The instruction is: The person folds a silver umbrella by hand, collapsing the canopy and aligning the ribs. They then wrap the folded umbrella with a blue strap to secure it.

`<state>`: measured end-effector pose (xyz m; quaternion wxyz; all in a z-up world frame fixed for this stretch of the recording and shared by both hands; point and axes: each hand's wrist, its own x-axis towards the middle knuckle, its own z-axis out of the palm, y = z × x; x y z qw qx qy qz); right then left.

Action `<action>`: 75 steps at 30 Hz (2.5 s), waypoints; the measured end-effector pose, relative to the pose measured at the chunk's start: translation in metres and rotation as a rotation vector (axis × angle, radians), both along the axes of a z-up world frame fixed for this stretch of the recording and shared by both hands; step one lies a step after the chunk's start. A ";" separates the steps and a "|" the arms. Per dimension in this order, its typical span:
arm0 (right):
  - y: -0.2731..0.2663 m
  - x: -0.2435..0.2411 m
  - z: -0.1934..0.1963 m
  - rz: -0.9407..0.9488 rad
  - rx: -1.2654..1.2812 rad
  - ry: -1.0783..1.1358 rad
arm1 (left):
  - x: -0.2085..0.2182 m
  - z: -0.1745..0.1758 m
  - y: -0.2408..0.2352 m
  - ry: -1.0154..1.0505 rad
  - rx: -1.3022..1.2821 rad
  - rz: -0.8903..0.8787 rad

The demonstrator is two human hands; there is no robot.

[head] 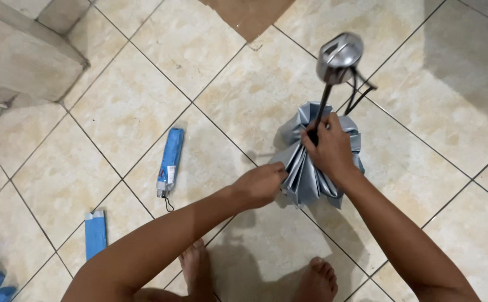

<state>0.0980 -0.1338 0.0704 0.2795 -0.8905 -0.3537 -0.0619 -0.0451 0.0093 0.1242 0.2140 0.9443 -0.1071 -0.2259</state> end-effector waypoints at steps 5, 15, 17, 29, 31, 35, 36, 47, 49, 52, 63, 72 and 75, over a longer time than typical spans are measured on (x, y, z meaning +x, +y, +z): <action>0.012 -0.008 0.005 0.080 -0.027 0.075 | -0.004 -0.001 -0.001 0.083 0.033 -0.146; 0.001 0.005 -0.045 0.411 0.021 0.229 | -0.017 0.102 0.048 0.075 0.003 0.140; 0.009 0.007 -0.010 0.482 0.009 0.194 | -0.012 0.103 0.064 -0.067 0.083 0.098; 0.054 0.000 0.137 0.833 -0.112 0.325 | -0.011 0.058 0.106 -0.466 0.378 0.097; 0.058 0.000 0.144 0.838 -0.134 0.341 | -0.016 0.064 0.115 -0.456 0.381 0.168; 0.056 0.002 0.121 0.759 -0.037 0.377 | -0.025 0.075 0.124 -0.487 0.398 0.218; 0.052 0.003 0.110 0.733 0.026 0.382 | -0.027 0.074 0.124 -0.531 0.402 0.191; 0.034 0.014 0.101 0.628 0.078 0.382 | -0.021 0.065 0.118 -0.659 0.355 0.077; 0.035 0.009 0.106 0.597 0.073 0.426 | -0.020 0.053 0.122 -0.739 0.373 0.059; 0.039 0.008 0.104 0.574 0.057 0.445 | -0.018 0.044 0.132 -0.751 0.365 0.047; 0.049 0.030 0.089 0.493 0.016 0.387 | -0.005 0.030 0.128 -0.574 0.332 -0.067; 0.064 0.016 0.100 0.567 -0.070 0.374 | 0.001 0.033 0.126 -0.504 0.387 0.079; 0.063 0.016 0.101 0.582 -0.107 0.343 | -0.003 0.033 0.125 -0.656 0.368 0.073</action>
